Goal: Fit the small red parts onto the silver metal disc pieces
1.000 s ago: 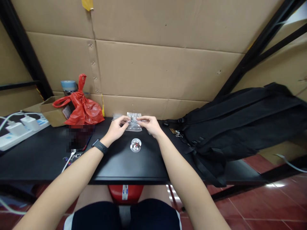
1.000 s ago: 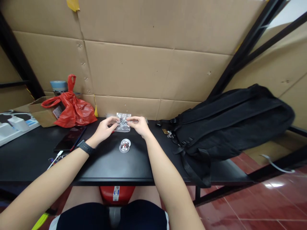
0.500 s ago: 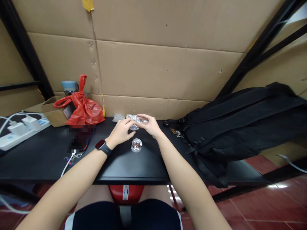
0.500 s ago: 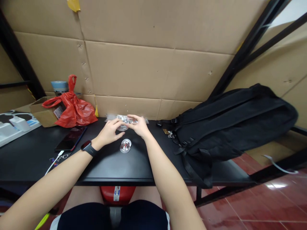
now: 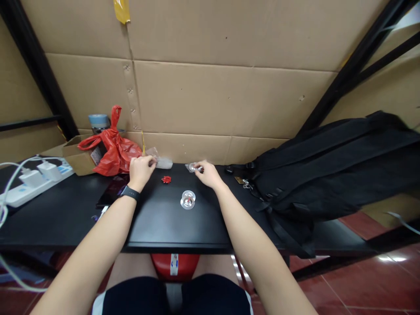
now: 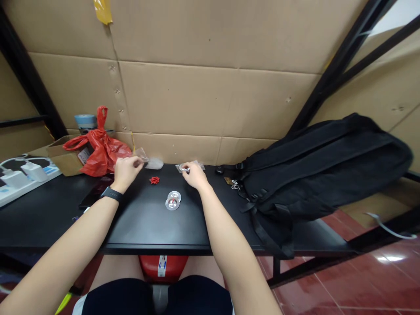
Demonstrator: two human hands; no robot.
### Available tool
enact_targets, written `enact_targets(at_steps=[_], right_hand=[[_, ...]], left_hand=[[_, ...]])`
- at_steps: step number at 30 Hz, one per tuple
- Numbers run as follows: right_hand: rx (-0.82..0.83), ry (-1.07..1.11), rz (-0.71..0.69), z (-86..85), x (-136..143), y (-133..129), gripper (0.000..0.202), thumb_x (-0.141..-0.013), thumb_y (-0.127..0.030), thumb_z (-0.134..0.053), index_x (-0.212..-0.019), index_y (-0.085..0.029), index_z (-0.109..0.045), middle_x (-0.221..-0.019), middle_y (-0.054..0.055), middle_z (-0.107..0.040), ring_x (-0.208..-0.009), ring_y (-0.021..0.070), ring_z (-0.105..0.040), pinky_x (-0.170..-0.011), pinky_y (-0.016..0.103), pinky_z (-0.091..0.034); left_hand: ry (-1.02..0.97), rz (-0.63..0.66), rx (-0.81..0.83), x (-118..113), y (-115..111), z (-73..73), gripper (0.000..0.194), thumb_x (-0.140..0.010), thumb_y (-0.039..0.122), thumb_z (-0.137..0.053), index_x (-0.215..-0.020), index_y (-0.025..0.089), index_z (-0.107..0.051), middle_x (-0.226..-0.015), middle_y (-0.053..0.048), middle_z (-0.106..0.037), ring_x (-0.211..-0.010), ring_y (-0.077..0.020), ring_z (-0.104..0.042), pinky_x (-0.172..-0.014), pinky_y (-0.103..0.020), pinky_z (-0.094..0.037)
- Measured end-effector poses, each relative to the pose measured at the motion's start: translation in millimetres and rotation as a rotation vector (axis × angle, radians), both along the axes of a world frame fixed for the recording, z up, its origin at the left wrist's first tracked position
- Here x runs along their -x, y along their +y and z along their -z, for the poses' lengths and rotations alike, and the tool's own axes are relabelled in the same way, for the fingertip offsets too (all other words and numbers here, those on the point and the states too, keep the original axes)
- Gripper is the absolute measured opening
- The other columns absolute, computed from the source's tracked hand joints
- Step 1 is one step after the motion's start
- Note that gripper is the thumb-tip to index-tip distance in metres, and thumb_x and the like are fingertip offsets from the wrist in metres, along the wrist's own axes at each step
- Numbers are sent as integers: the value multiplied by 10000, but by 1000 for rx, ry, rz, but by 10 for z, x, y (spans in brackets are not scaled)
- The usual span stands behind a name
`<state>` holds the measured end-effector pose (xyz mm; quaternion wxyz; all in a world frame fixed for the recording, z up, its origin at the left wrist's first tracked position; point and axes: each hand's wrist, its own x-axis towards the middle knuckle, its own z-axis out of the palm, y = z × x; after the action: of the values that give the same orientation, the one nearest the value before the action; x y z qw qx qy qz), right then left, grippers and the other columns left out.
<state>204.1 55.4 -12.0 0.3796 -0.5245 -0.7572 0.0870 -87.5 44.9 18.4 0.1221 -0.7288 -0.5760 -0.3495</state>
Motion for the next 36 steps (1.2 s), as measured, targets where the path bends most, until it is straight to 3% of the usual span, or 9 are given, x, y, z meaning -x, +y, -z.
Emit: enact_targets(at_steps=[4,8,15,19,24,31,36], right_hand=[[22,-204,23,51,53,-29,197,-806,-185,-635,-981,-199,-724,-1097,78,-724,-1050,235,-644,-957,363,-477],[-17,-238,31,6,73,-62,213,-832,-195,-606,-1014,-199,-717,-1128,77,-715,-1080,237,-638,-961,355,-470],[109,-391,87,-28,93,-89,291,-880,-254,-560,-1125,-201,-708,-1161,107,-721,-1163,282,-613,-1016,426,-409],[155,-487,65,4,213,-66,336,-889,-267,-544,-1178,-181,-695,-1191,152,-710,-1189,314,-594,-1040,464,-368],[196,-513,63,17,293,-55,377,-910,-273,-495,-1239,-181,-655,-1224,175,-687,-1215,343,-566,-1024,516,-353],[175,-486,-3,17,308,-59,358,-901,-217,-498,-1221,-195,-655,-1261,146,-674,-1224,328,-560,-1025,508,-366],[92,-383,-139,27,307,-46,366,-892,-202,-513,-1236,-229,-633,-1297,83,-657,-1226,276,-559,-1028,444,-390]], left_hand=[[167,82,103,-88,178,140,225,-863,225,-529,-921,239,-746,-981,-93,-773,-965,-290,-686,-872,-414,-390],[222,120,169,-203,431,219,262,-869,248,-512,-947,215,-760,-1006,-144,-765,-999,-312,-684,-909,-429,-389],[242,139,276,-332,764,360,327,-899,420,-497,-939,202,-738,-1068,-141,-741,-1008,-293,-675,-916,-403,-423],[248,138,321,-370,801,378,455,-944,508,-409,-1014,198,-734,-1240,-150,-665,-1100,-295,-628,-959,-440,-409],[253,132,345,-355,772,377,477,-963,531,-369,-1100,262,-738,-1423,-104,-547,-1212,-296,-550,-1019,-474,-368],[257,111,224,-325,735,402,449,-978,476,-383,-1075,274,-771,-1501,-99,-465,-1449,-345,-256,-1107,-556,-236],[240,118,193,-302,709,396,431,-981,474,-387,-1109,289,-755,-1509,-94,-458,-1459,-348,-241,-1113,-569,-221]])
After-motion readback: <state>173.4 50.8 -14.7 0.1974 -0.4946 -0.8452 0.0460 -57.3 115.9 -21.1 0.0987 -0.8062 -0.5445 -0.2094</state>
